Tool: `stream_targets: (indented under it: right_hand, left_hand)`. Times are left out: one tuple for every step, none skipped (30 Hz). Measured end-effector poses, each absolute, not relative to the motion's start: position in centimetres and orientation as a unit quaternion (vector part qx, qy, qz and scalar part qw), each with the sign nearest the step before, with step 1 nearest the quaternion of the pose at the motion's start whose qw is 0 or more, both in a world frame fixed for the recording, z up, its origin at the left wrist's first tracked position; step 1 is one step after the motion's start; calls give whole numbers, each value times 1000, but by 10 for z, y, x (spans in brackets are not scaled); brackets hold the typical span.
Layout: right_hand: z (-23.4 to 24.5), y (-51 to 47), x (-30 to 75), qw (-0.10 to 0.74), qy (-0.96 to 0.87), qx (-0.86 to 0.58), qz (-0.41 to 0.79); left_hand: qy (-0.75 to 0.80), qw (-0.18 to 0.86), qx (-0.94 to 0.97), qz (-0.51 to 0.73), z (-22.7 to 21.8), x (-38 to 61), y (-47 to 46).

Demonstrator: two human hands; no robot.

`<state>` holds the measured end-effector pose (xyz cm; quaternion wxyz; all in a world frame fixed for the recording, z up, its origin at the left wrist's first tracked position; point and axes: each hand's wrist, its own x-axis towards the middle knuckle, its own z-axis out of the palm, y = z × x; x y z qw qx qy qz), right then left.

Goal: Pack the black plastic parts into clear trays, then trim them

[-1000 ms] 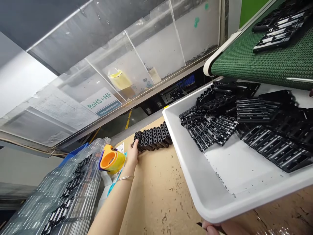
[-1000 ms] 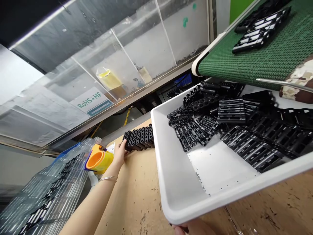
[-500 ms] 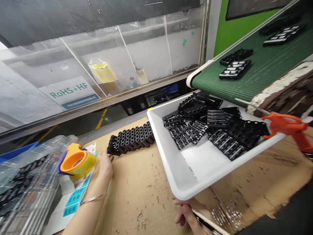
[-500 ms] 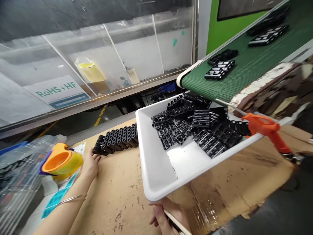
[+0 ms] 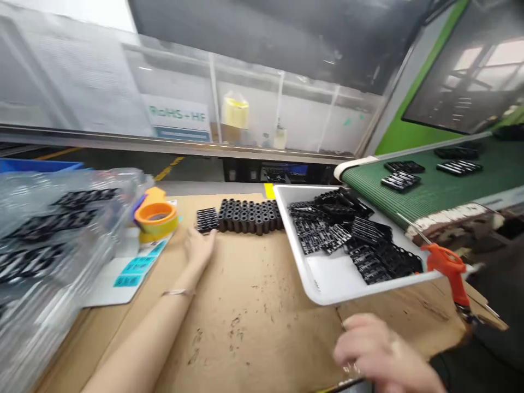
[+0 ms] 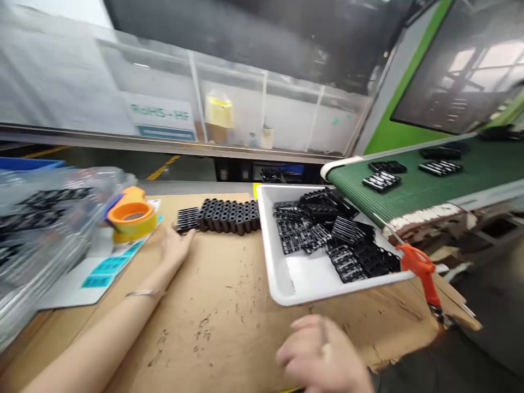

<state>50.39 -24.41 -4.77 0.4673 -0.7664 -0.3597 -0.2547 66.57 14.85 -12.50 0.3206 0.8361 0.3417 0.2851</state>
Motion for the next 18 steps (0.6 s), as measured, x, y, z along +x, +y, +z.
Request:
stream_targets:
  right_hand:
    - [-32, -254, 517, 446, -335, -772, -305]
    - [-17, -264, 534, 430, -318, -782, -321]
    - [-5, -272, 554, 413, -301, -796, -324]
    - [6, -280, 576, 380, -272, -827, -311]
    - [13, -287, 600, 300, -217, -869, -330]
    - [19, -294, 624, 264, -188, -896, -305]
    - [22, -299, 648, 241, -171, -915, -275]
    - [24, -305, 670, 217, -155, -932, -245]
    - [24, -309, 691, 196, -144, -946, -213]
    - [23, -313, 708, 173, -135, -958, -183]
    - [21, -316, 724, 149, -118, -968, -162]
    - [19, -319, 736, 125, -100, -976, -149]
    - [15, -320, 746, 103, -81, -981, -141]
    - [12, -321, 754, 84, -61, -985, -138]
    - [7, -322, 759, 69, -43, -987, -137]
    - [3, -322, 763, 58, -29, -989, -133]
    - [-2, -322, 766, 50, -15, -990, -128]
    - [-7, -323, 768, 46, -3, -992, -121]
  left_hand:
    - [357, 323, 830, 280, -124, 668, 146]
    - [370, 325, 825, 277, -123, 671, 143]
    - [380, 328, 820, 276, -122, 673, 141]
    - [387, 330, 816, 276, -121, 674, 139]
    - [392, 332, 812, 278, -120, 675, 137]
    - [396, 334, 807, 282, -119, 676, 136]
    - [399, 337, 803, 287, -119, 676, 135]
    - [400, 340, 799, 293, -119, 675, 135]
    - [399, 344, 795, 300, -119, 674, 135]
    - [396, 350, 791, 309, -119, 674, 135]
    - [392, 356, 786, 319, -119, 673, 136]
    - [384, 364, 782, 331, -120, 672, 137]
    - [373, 372, 777, 344, -120, 671, 138]
    - [360, 381, 773, 358, -121, 671, 139]
    - [345, 390, 769, 370, -122, 670, 141]
    - [328, 400, 766, 381, -123, 670, 143]
    - [311, 410, 764, 390, -124, 670, 144]
    - [293, 420, 763, 395, -126, 671, 145]
